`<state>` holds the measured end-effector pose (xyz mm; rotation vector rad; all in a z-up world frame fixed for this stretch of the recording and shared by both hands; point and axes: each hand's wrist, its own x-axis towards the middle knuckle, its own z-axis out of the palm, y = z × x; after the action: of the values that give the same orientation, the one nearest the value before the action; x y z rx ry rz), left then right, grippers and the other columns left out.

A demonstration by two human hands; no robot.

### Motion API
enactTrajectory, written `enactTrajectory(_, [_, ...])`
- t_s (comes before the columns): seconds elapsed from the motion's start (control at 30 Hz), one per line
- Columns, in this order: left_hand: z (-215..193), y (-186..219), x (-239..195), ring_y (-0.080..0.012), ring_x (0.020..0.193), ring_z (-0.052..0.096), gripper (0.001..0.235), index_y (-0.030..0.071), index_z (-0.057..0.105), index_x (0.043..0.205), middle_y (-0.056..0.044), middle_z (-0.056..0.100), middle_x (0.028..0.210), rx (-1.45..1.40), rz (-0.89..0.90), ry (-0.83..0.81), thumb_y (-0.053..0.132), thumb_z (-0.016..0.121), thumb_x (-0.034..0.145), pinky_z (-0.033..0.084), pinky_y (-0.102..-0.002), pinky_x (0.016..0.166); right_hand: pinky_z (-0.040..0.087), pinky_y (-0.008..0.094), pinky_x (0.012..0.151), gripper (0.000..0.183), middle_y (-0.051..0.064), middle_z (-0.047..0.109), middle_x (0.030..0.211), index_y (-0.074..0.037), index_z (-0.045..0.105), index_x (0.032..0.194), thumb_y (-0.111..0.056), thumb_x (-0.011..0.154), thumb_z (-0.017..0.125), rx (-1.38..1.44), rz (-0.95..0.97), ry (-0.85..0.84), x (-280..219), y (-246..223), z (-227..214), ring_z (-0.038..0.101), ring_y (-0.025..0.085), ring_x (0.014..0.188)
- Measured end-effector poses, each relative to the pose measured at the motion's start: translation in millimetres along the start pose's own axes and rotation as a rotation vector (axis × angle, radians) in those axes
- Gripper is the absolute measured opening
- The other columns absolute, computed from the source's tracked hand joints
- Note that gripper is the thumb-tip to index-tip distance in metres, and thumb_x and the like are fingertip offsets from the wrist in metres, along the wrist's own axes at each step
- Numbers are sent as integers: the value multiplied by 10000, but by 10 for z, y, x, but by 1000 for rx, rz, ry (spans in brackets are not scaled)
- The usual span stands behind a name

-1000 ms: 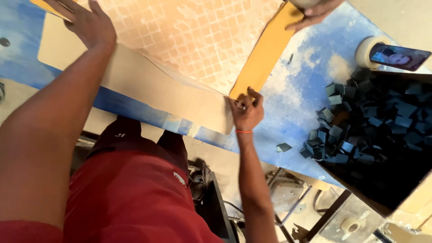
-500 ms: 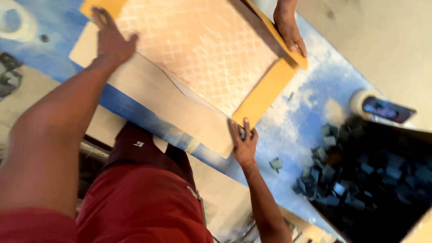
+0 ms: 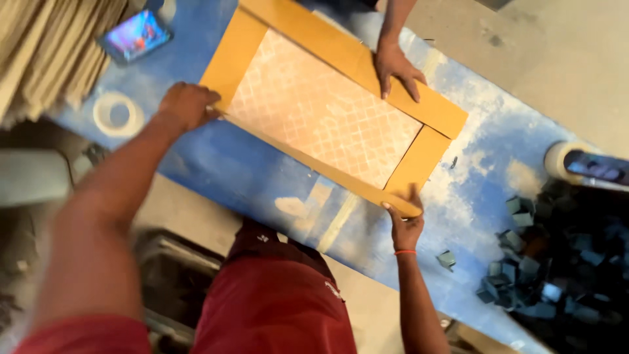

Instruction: The person places ceramic tiles into custom-cut cardboard sheets, folds the flaps to encase the tiles, and moves the finished packages to a stack. They handle multiple tiles and boxes, using their hands to align the edges and secure the folds.

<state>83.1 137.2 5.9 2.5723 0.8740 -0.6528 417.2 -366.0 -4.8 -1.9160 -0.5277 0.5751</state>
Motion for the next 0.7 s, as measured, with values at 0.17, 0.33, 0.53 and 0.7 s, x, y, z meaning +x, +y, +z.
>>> enactTrajectory(0.17, [-320, 192, 238, -365, 1338, 548, 887, 141, 561, 1451, -196, 604, 1358, 141, -30, 277, 454, 862, 677, 367, -519, 1155, 543, 377, 1022, 1158, 197, 297, 1580, 52, 170, 1583, -179, 745, 935, -20, -13, 231, 251, 167, 134, 509, 275, 1335])
enactTrajectory(0.33, [-90, -247, 669, -407, 1345, 502, 1464, -39, 179, 1577, -247, 503, 1433, -357, -40, 220, 392, 1015, 455, 433, -478, 1096, 590, 366, 945, 1069, 193, 605, 1322, 55, 326, 1487, -249, 667, 942, 70, 308, 185, 538, -220, 167, 643, 248, 1178])
enactTrajectory(0.53, [-349, -483, 1571, -220, 1176, 608, 650, 66, 467, 1444, -94, 620, 1318, -1250, -142, -127, 312, 712, 895, 499, -417, 995, 582, 345, 964, 857, 155, 762, 1212, 2, 651, 1299, -359, 587, 961, -52, 610, 102, 721, -254, 56, 719, 237, 1122])
enactTrajectory(0.7, [-728, -627, 2698, -235, 1253, 640, 664, 57, 520, 1461, -103, 641, 1409, -1630, -122, -249, 535, 604, 1008, 558, -353, 1010, 507, 369, 998, 1081, 120, 684, 1301, -62, 536, 1436, -369, 508, 997, -120, 649, -23, 769, -169, 7, 631, 242, 1193])
